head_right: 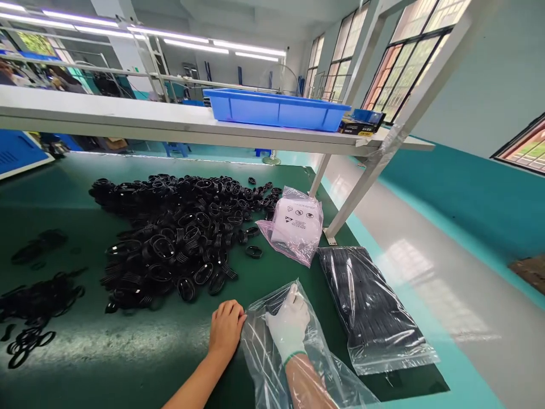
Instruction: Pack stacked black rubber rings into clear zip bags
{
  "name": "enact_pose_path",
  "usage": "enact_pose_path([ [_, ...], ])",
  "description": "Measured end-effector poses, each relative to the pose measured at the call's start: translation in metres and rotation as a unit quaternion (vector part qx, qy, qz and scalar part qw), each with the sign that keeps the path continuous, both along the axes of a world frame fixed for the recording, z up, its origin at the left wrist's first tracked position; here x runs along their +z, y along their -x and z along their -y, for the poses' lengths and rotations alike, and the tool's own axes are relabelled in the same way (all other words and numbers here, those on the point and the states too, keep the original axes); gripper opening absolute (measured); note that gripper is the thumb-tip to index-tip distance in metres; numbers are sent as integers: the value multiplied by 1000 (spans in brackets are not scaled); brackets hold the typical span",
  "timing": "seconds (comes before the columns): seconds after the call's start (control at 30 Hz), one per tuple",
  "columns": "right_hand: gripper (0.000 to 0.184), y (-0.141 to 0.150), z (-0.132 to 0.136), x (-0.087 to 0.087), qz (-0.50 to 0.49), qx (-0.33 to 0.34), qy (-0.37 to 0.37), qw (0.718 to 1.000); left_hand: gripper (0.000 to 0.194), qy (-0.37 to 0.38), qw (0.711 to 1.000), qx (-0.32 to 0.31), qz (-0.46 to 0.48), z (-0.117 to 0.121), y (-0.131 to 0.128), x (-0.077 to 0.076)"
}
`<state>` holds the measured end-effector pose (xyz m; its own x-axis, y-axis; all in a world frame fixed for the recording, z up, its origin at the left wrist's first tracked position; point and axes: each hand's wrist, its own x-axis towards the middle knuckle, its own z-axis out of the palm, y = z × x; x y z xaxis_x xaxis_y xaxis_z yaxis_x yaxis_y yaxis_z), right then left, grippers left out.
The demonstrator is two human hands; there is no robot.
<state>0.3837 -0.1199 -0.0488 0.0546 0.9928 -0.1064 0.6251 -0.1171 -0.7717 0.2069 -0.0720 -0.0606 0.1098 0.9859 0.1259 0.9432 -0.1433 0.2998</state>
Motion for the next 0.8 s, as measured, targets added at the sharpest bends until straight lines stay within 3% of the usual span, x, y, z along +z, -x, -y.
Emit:
enact_pose_path([
  [0.1, 80, -2, 2, 2, 14, -11, 11, 1000, 12, 9, 1000, 1, 1, -3, 6, 9],
  [0.17, 82, -3, 5, 5, 17, -19, 23, 999, 21, -9, 1000, -18, 0, 1, 9, 12],
  [0.27, 78, -3, 11, 8, 24, -34, 44, 998, 47, -28, 989, -143, -17, 18, 13, 7],
  [0.37, 78, -3, 13, 9, 24, -42, 28, 998, 57, -7, 971, -237, -44, 32, 18, -4],
  [0.53, 82, -4, 13, 15, 40, -49, -11, 998, 58, 17, 969, -244, -49, 32, 24, -12],
  [0.67, 67, -4, 17, 18, 81, -52, -35, 995, 60, 15, 968, -247, -39, 29, 24, -12],
  [0.8, 47, 4, 23, 4, 106, -51, -40, 992, 60, 8, 969, -242, -42, 30, 23, -13],
])
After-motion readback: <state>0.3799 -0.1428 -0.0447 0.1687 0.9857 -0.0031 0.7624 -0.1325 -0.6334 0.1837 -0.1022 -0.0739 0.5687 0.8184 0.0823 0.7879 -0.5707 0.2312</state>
